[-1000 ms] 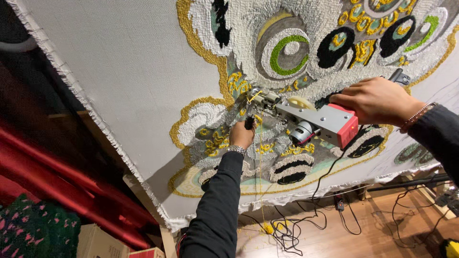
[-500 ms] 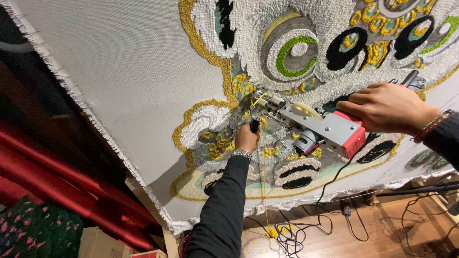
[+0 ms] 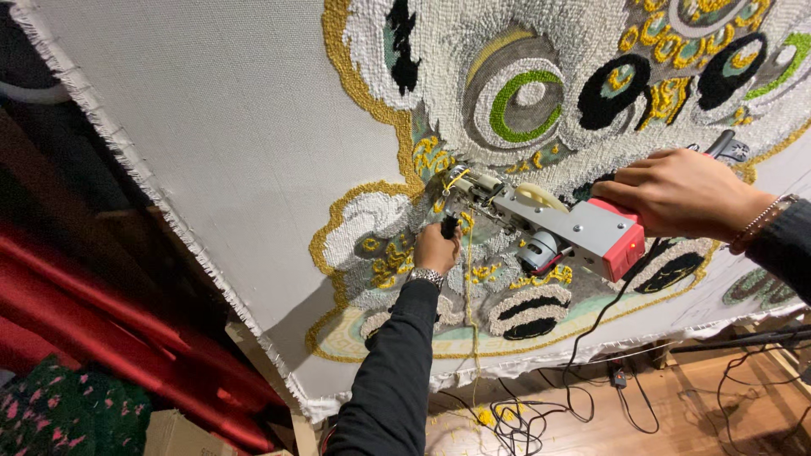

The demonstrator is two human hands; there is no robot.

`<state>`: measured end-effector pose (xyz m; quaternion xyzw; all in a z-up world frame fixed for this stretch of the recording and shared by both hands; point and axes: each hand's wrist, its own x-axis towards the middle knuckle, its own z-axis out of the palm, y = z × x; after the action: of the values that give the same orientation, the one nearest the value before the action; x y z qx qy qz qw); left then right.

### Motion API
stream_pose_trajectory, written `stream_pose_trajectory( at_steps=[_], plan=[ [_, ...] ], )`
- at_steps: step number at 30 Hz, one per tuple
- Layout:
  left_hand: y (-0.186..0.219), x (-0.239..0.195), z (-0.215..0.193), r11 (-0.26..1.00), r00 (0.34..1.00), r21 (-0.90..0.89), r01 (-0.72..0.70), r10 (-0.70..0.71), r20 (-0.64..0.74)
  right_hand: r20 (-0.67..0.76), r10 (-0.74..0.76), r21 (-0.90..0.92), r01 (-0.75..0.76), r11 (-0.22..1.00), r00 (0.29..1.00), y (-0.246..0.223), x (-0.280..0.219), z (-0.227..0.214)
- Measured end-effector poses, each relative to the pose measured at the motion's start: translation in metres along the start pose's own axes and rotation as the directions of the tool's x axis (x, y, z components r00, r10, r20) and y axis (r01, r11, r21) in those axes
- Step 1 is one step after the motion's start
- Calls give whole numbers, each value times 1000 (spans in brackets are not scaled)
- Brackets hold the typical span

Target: The person uses a tufting gun to apply yellow yarn to a large canvas, forming a decorative design. They then retrieve scissors and trim the tufted yarn to even the surface.

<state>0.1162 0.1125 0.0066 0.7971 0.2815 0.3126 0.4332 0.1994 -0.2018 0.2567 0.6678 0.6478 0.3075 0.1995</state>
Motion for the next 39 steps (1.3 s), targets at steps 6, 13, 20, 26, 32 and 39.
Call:
stream_pose_trajectory(
  at_steps=[6,13,20,26,32,39],
  plan=[
    [-8,7,0,999,999,39,-32,33,-22,-26,44,91,-41,995,999,-4,2,3],
    [-18,6,-3,989,994,130,-74,84,-75,62,159,162,-167,973,985,-10,0,8],
    [0,-1,-19,987,998,162,4,8,-69,20,210,307,-206,929,977,-12,-1,16],
    [-5,-2,-13,987,995,159,22,-6,-97,60,249,303,-255,918,967,-9,3,16],
    [-6,2,-19,987,1000,161,25,-23,-16,86,282,339,-294,894,956,-10,3,21],
    [-3,0,-22,991,999,128,39,-34,-39,111,307,391,-326,861,945,-8,5,26]
  ],
)
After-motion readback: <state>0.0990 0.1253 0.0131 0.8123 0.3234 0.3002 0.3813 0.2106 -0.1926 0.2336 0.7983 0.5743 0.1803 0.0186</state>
